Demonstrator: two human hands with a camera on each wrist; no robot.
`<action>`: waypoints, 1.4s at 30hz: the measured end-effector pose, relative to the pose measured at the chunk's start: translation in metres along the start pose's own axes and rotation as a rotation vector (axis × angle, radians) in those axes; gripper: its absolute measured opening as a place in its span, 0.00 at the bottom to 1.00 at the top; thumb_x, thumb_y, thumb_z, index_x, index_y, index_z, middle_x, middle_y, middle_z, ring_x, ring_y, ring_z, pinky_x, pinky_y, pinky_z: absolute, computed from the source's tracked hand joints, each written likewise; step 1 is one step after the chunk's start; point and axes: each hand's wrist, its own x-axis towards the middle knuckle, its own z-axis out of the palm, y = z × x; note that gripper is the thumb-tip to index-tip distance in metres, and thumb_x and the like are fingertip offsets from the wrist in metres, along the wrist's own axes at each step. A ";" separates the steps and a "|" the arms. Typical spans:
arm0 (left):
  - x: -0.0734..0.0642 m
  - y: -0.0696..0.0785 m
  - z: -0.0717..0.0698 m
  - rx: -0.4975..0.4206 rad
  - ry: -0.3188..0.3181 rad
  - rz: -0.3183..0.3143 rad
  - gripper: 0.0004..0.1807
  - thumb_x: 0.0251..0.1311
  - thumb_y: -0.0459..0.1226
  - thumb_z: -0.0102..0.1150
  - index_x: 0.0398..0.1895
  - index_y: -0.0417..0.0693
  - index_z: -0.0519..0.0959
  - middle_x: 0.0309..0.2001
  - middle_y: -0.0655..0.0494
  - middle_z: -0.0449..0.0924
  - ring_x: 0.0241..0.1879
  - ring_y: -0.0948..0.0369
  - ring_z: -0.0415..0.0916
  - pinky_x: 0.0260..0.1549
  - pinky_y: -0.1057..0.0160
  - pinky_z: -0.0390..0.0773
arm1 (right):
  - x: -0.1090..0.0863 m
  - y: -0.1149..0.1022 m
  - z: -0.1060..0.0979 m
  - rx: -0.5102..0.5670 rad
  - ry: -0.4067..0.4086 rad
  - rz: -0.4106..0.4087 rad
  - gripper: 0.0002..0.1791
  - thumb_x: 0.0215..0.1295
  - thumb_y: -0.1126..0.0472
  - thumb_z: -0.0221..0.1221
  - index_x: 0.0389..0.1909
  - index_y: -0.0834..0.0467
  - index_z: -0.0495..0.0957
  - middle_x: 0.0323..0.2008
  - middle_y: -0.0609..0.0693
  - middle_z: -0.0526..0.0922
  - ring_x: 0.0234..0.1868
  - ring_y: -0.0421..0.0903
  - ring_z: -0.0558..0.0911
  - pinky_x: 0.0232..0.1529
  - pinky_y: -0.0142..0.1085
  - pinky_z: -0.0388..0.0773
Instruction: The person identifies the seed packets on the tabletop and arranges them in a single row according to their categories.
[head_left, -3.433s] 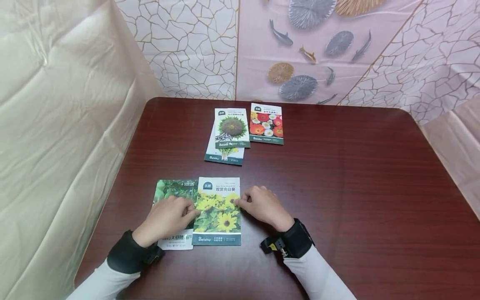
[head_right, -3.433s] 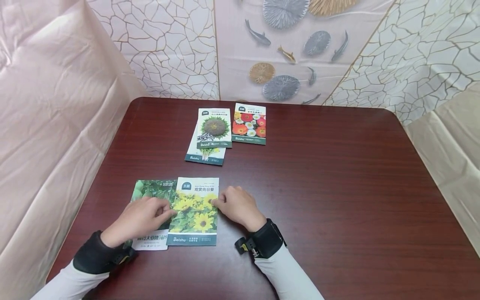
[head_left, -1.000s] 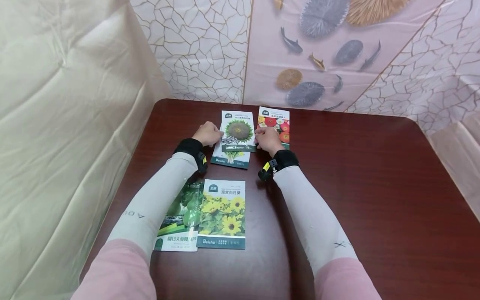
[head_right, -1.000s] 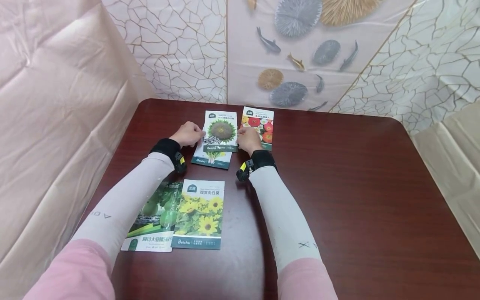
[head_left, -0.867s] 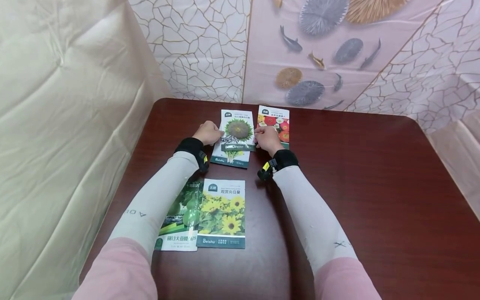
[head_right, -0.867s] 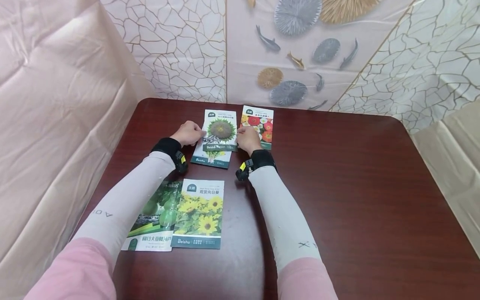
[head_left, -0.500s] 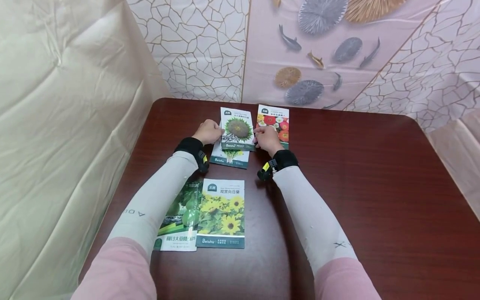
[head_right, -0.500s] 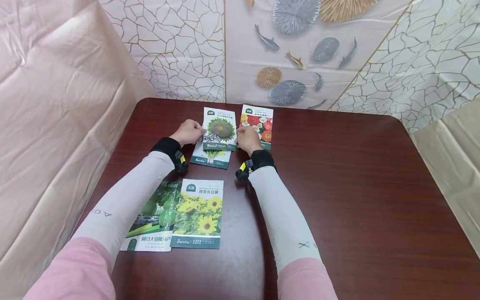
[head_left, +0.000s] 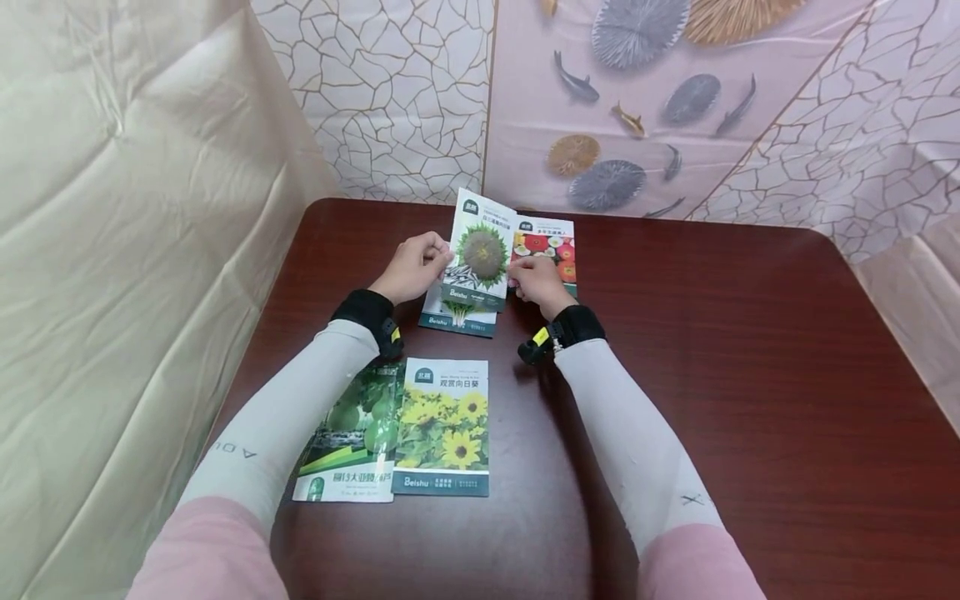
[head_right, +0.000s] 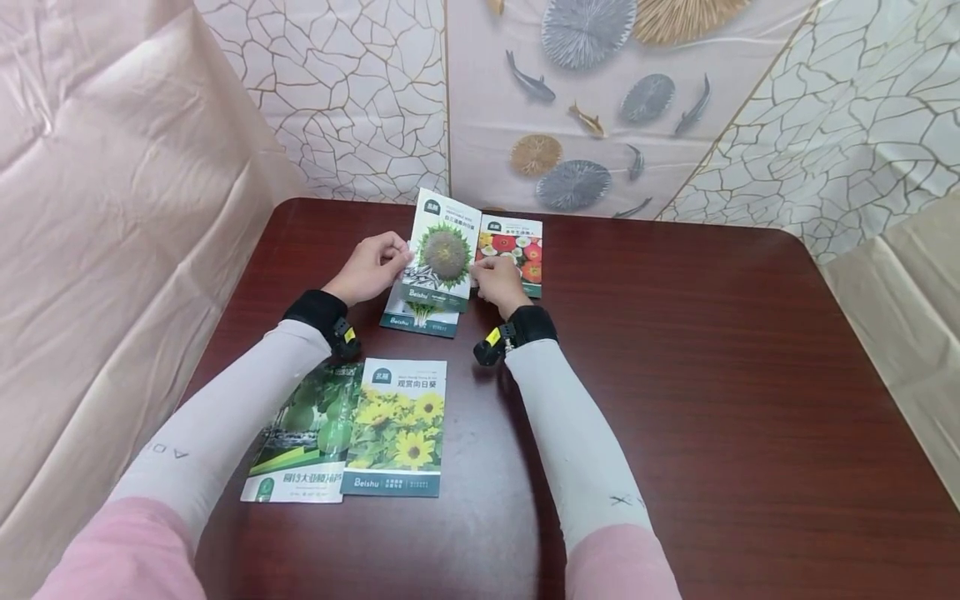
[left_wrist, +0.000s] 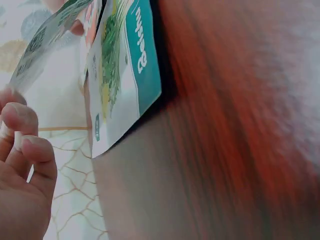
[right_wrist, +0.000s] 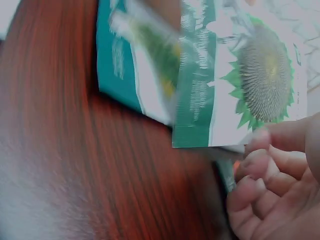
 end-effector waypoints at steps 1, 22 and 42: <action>-0.004 0.001 -0.001 0.009 0.006 0.021 0.07 0.65 0.42 0.47 0.36 0.48 0.69 0.24 0.48 0.74 0.28 0.51 0.73 0.28 0.62 0.66 | -0.005 0.000 -0.001 0.039 0.008 -0.019 0.12 0.67 0.56 0.50 0.45 0.59 0.75 0.25 0.49 0.73 0.21 0.41 0.68 0.25 0.31 0.66; -0.162 0.087 0.009 -0.126 -0.214 0.295 0.05 0.63 0.39 0.51 0.31 0.49 0.71 0.21 0.56 0.74 0.22 0.59 0.70 0.25 0.67 0.69 | -0.226 0.003 -0.030 0.143 0.050 -0.387 0.10 0.65 0.55 0.53 0.36 0.59 0.73 0.22 0.54 0.68 0.23 0.48 0.67 0.24 0.35 0.66; -0.169 0.090 0.016 -0.125 -0.214 0.278 0.03 0.62 0.36 0.53 0.31 0.48 0.72 0.21 0.50 0.76 0.22 0.62 0.70 0.25 0.67 0.70 | -0.233 0.009 -0.030 0.146 0.058 -0.366 0.10 0.64 0.55 0.54 0.35 0.58 0.74 0.21 0.54 0.67 0.23 0.49 0.66 0.23 0.37 0.62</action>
